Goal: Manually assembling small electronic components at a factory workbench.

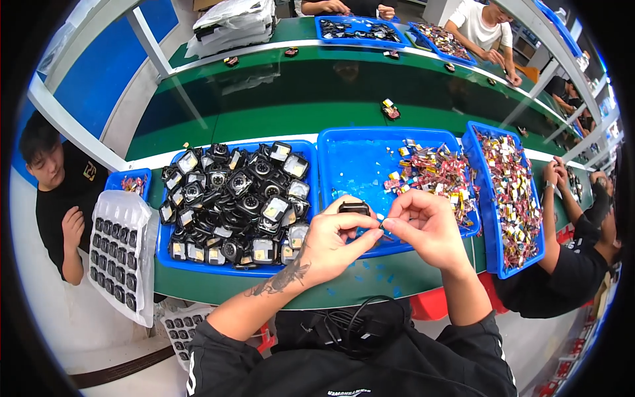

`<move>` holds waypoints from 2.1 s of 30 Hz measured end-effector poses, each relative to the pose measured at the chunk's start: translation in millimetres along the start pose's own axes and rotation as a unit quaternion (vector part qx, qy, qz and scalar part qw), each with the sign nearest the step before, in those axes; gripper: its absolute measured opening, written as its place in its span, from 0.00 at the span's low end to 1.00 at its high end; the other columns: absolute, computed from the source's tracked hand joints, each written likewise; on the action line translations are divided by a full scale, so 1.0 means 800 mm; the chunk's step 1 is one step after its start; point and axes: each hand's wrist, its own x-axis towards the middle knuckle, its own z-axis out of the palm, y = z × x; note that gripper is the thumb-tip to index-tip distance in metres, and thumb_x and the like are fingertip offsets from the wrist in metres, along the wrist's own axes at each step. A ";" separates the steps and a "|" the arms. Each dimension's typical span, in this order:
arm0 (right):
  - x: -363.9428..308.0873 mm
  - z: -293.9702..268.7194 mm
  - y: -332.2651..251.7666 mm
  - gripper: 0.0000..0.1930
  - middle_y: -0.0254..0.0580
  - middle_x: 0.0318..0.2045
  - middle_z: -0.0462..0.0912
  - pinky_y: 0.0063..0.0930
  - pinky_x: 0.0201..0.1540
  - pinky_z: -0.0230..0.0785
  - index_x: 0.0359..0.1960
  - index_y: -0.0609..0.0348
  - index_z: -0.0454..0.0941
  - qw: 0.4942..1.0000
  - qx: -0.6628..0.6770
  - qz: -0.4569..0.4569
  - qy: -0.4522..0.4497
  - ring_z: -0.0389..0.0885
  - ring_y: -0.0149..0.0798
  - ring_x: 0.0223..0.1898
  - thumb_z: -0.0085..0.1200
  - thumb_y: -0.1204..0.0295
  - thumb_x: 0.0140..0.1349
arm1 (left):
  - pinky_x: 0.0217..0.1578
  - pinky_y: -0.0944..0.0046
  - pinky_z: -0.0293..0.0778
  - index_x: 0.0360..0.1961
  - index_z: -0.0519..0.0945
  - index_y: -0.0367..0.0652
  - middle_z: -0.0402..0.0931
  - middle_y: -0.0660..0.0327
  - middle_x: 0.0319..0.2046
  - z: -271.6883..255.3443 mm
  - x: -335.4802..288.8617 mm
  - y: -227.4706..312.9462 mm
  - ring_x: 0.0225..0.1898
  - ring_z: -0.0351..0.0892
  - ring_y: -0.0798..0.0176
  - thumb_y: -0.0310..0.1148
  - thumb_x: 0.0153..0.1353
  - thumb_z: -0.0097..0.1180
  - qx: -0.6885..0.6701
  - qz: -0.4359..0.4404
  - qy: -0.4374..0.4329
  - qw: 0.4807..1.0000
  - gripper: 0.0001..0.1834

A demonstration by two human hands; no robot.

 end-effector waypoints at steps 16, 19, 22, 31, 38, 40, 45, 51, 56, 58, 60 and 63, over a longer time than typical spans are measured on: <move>0.000 0.007 0.027 0.18 0.43 0.42 0.79 0.26 0.42 0.75 0.51 0.61 0.79 0.985 -0.109 -0.134 -0.004 0.78 0.35 0.45 0.54 0.85 0.58 | 0.19 0.75 0.65 0.37 0.84 0.33 0.79 0.63 0.31 -0.004 0.007 -0.008 0.21 0.71 0.77 0.28 0.61 0.62 -0.232 -0.187 -0.022 0.954 0.08; 0.001 0.014 0.040 0.12 0.43 0.42 0.79 0.25 0.45 0.75 0.46 0.66 0.80 0.992 0.077 -0.094 -0.018 0.78 0.32 0.45 0.55 0.84 0.60 | 0.20 0.75 0.65 0.40 0.83 0.34 0.78 0.65 0.29 -0.003 0.005 -0.013 0.21 0.70 0.78 0.30 0.63 0.59 -0.264 -0.164 -0.062 0.949 0.10; -0.006 0.013 0.038 0.08 0.42 0.39 0.79 0.25 0.49 0.75 0.42 0.68 0.80 0.988 0.076 -0.116 0.070 0.79 0.31 0.43 0.56 0.83 0.61 | 0.32 0.74 0.68 0.60 0.70 0.39 0.77 0.59 0.46 -0.003 0.006 -0.007 0.32 0.72 0.76 0.29 0.70 0.47 -0.173 -0.135 -0.021 0.975 0.18; -0.001 0.043 0.012 0.10 0.41 0.30 0.83 0.23 0.30 0.71 0.40 0.61 0.84 0.972 -0.159 -0.133 0.114 0.80 0.31 0.30 0.60 0.82 0.56 | 0.51 0.66 0.69 0.67 0.58 0.37 0.68 0.55 0.60 0.008 0.003 -0.020 0.53 0.71 0.68 0.22 0.69 0.42 -0.208 -0.074 -0.003 0.975 0.26; 0.001 0.044 0.006 0.06 0.41 0.27 0.83 0.26 0.28 0.71 0.33 0.62 0.82 0.945 -0.235 -0.167 0.157 0.80 0.34 0.25 0.62 0.81 0.53 | 0.59 0.66 0.66 0.67 0.58 0.33 0.69 0.55 0.56 0.000 0.001 -0.010 0.57 0.70 0.67 0.20 0.68 0.43 -0.218 -0.095 -0.055 0.970 0.26; 0.002 0.041 0.006 0.06 0.42 0.26 0.82 0.27 0.28 0.71 0.31 0.62 0.81 0.941 -0.251 -0.179 0.136 0.80 0.35 0.25 0.63 0.81 0.52 | 0.59 0.65 0.66 0.67 0.59 0.32 0.69 0.54 0.56 0.002 0.000 -0.010 0.58 0.69 0.66 0.20 0.68 0.43 -0.216 -0.078 -0.054 0.972 0.26; 0.001 0.041 0.008 0.05 0.39 0.25 0.81 0.28 0.29 0.69 0.30 0.60 0.81 0.942 -0.250 -0.175 0.139 0.78 0.36 0.23 0.64 0.80 0.51 | 0.61 0.64 0.65 0.67 0.59 0.31 0.67 0.52 0.60 0.005 -0.002 -0.012 0.61 0.67 0.64 0.20 0.68 0.44 -0.216 -0.063 -0.058 0.973 0.26; 0.001 0.038 0.006 0.05 0.34 0.24 0.79 0.32 0.35 0.60 0.28 0.54 0.82 0.916 -0.321 -0.193 0.141 0.74 0.36 0.27 0.64 0.78 0.50 | 0.61 0.64 0.64 0.67 0.58 0.32 0.66 0.53 0.62 0.005 -0.001 -0.009 0.62 0.67 0.64 0.19 0.68 0.42 -0.206 -0.057 -0.076 0.974 0.26; -0.002 0.037 0.002 0.08 0.33 0.23 0.76 0.33 0.37 0.58 0.25 0.54 0.77 0.894 -0.352 -0.231 0.156 0.72 0.37 0.29 0.66 0.77 0.47 | 0.61 0.66 0.64 0.67 0.59 0.33 0.65 0.54 0.63 0.004 -0.002 -0.003 0.62 0.67 0.65 0.19 0.68 0.41 -0.183 -0.051 -0.088 0.978 0.26; -0.005 0.038 -0.004 0.13 0.35 0.23 0.72 0.33 0.35 0.59 0.25 0.56 0.71 0.917 -0.309 -0.167 0.189 0.71 0.38 0.28 0.68 0.77 0.44 | 0.60 0.66 0.64 0.67 0.59 0.33 0.65 0.55 0.63 0.005 -0.001 -0.003 0.61 0.67 0.66 0.19 0.68 0.41 -0.188 -0.039 -0.090 0.977 0.25; 0.001 0.037 0.006 0.14 0.37 0.23 0.71 0.33 0.33 0.59 0.25 0.57 0.70 0.927 -0.286 -0.165 0.178 0.70 0.38 0.28 0.68 0.77 0.45 | 0.60 0.65 0.65 0.67 0.60 0.32 0.66 0.54 0.62 0.006 -0.001 -0.004 0.60 0.68 0.66 0.19 0.69 0.42 -0.186 -0.043 -0.064 0.980 0.25; 0.001 0.032 0.008 0.12 0.35 0.24 0.71 0.28 0.33 0.67 0.26 0.60 0.70 0.951 -0.221 -0.150 0.154 0.72 0.33 0.30 0.65 0.79 0.50 | 0.63 0.60 0.64 0.65 0.61 0.30 0.65 0.48 0.63 0.006 -0.003 -0.006 0.62 0.68 0.58 0.20 0.68 0.43 -0.245 -0.058 -0.036 0.967 0.24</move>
